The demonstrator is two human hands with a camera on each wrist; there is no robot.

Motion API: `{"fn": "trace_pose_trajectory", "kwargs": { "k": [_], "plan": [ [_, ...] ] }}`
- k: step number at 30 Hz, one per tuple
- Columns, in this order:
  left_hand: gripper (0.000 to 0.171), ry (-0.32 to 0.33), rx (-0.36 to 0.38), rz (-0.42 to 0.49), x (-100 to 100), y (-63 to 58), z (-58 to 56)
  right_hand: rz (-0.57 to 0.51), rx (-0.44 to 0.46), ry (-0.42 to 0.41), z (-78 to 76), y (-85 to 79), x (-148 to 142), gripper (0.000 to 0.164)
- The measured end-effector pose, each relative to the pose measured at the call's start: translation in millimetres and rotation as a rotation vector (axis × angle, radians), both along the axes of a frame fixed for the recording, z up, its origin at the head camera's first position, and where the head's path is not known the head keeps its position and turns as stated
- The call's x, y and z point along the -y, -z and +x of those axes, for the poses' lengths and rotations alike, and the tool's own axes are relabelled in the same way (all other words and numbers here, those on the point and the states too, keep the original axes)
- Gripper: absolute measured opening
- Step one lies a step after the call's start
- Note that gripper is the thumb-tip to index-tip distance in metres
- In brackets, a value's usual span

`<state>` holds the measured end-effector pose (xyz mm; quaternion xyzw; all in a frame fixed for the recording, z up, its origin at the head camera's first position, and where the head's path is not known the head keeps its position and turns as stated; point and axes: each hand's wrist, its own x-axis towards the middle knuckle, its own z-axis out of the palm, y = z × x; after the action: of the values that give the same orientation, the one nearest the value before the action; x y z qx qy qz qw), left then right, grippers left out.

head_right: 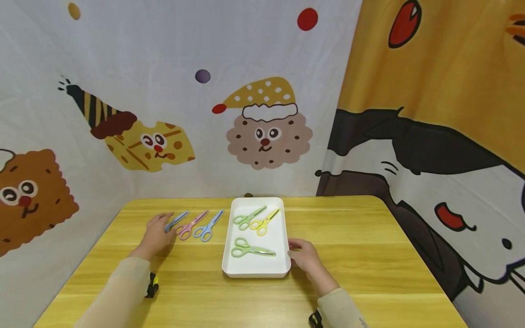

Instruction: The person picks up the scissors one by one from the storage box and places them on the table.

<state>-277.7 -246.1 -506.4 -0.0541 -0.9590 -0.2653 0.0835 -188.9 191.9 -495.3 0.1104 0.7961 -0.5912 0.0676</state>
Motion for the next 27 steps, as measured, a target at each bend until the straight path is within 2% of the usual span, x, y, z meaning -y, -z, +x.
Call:
{"fn": "trace_pose_trajectory", "kwargs": {
  "k": [10,17,22,27],
  "plan": [
    [0.059,0.066,-0.037,0.046,-23.9,-5.6,0.4,0.005,-0.011,-0.007,-0.2,-0.2,0.3,0.038],
    [0.056,0.114,-0.11,0.041,-43.5,-8.3,-1.4,0.009,-0.005,-0.004,-0.9,0.3,0.4,0.038],
    [0.061,0.124,-0.069,0.022,-53.2,-8.4,-1.4,0.018,0.006,-0.007,-0.2,-0.7,0.3,0.038],
    [0.065,0.139,-0.023,-0.061,-62.1,-10.0,1.7,0.014,0.001,-0.009,0.5,-1.6,0.3,0.038]
  ]
}}
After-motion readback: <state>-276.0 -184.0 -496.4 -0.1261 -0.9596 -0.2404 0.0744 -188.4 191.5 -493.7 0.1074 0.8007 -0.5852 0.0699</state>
